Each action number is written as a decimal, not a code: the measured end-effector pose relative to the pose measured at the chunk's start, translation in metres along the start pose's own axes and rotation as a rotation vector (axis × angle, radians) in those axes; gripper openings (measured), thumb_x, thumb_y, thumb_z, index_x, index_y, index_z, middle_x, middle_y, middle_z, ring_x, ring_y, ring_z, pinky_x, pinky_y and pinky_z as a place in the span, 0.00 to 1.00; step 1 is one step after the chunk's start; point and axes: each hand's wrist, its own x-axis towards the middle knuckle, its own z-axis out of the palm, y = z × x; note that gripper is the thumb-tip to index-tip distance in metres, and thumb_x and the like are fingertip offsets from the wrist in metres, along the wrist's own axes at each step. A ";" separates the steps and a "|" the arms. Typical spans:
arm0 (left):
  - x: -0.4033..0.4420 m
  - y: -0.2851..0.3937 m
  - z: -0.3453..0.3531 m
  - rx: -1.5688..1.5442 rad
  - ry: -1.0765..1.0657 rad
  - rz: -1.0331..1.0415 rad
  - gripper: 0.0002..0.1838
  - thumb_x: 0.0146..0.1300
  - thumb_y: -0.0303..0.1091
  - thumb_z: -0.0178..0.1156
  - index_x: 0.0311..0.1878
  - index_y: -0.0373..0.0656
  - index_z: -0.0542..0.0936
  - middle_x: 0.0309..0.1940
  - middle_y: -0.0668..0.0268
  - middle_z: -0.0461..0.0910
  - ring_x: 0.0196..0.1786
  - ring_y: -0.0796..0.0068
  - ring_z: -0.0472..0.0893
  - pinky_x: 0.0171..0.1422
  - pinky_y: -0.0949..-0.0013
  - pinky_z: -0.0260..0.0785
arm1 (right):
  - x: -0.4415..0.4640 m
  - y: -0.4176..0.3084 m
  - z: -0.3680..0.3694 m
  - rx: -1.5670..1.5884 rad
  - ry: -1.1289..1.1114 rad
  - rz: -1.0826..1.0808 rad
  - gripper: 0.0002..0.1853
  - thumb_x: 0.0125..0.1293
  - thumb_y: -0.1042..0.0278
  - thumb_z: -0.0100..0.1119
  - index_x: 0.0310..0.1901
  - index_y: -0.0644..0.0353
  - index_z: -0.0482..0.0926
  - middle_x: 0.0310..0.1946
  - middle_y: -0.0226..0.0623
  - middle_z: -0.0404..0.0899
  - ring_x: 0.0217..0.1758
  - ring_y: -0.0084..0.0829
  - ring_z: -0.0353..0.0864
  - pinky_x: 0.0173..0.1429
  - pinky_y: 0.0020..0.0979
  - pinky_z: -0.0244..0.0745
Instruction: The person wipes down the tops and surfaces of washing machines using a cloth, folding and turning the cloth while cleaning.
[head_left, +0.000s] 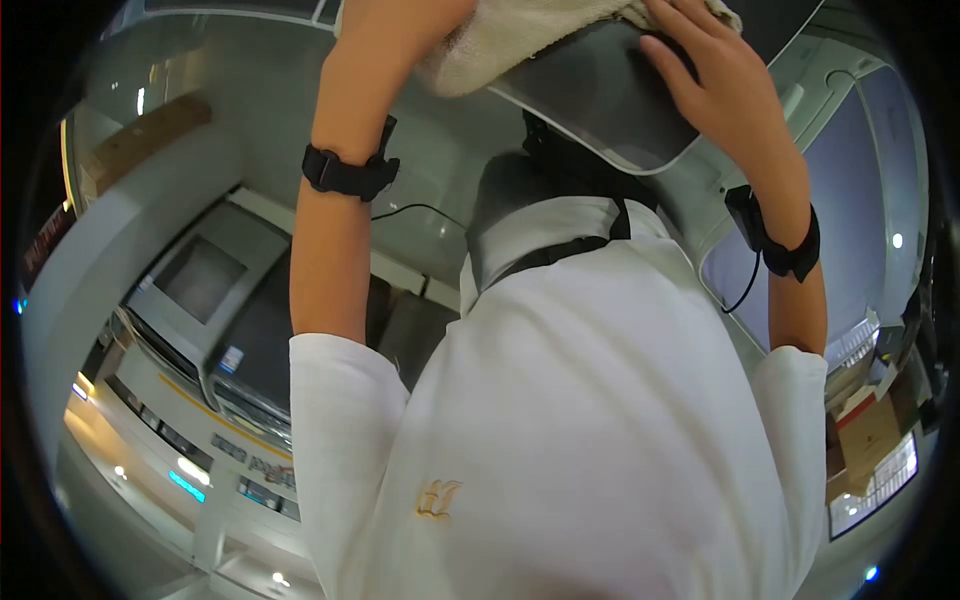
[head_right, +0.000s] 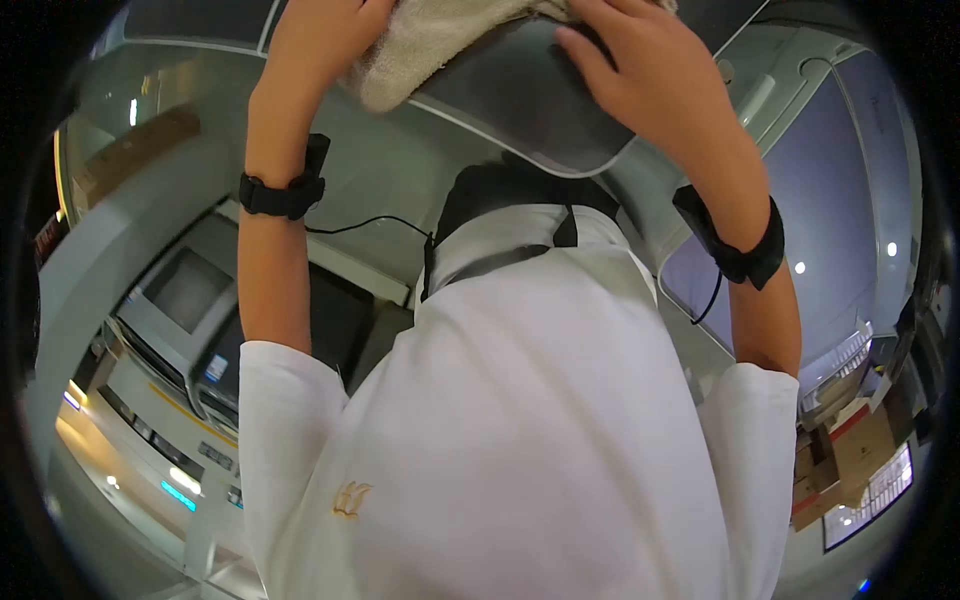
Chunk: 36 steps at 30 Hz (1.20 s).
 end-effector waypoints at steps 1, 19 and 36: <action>0.009 -0.010 0.002 -0.014 0.002 0.025 0.35 0.76 0.42 0.58 0.80 0.33 0.66 0.78 0.38 0.67 0.78 0.32 0.67 0.84 0.48 0.58 | 0.008 0.002 0.004 -0.014 0.051 -0.045 0.23 0.72 0.68 0.63 0.66 0.68 0.79 0.72 0.61 0.74 0.77 0.59 0.71 0.79 0.47 0.69; 0.061 -0.101 -0.052 -0.233 -0.488 0.551 0.36 0.73 0.40 0.62 0.82 0.41 0.66 0.82 0.44 0.62 0.79 0.32 0.66 0.84 0.43 0.59 | 0.012 -0.051 0.037 -0.061 0.326 0.555 0.16 0.71 0.64 0.63 0.54 0.66 0.85 0.63 0.52 0.82 0.71 0.52 0.79 0.73 0.49 0.73; 0.085 -0.087 -0.024 -0.258 -0.475 0.639 0.37 0.73 0.45 0.63 0.81 0.43 0.68 0.83 0.43 0.61 0.82 0.32 0.61 0.82 0.48 0.64 | 0.004 -0.024 0.023 0.016 0.393 0.674 0.16 0.75 0.55 0.60 0.46 0.59 0.89 0.53 0.46 0.85 0.56 0.50 0.84 0.67 0.54 0.69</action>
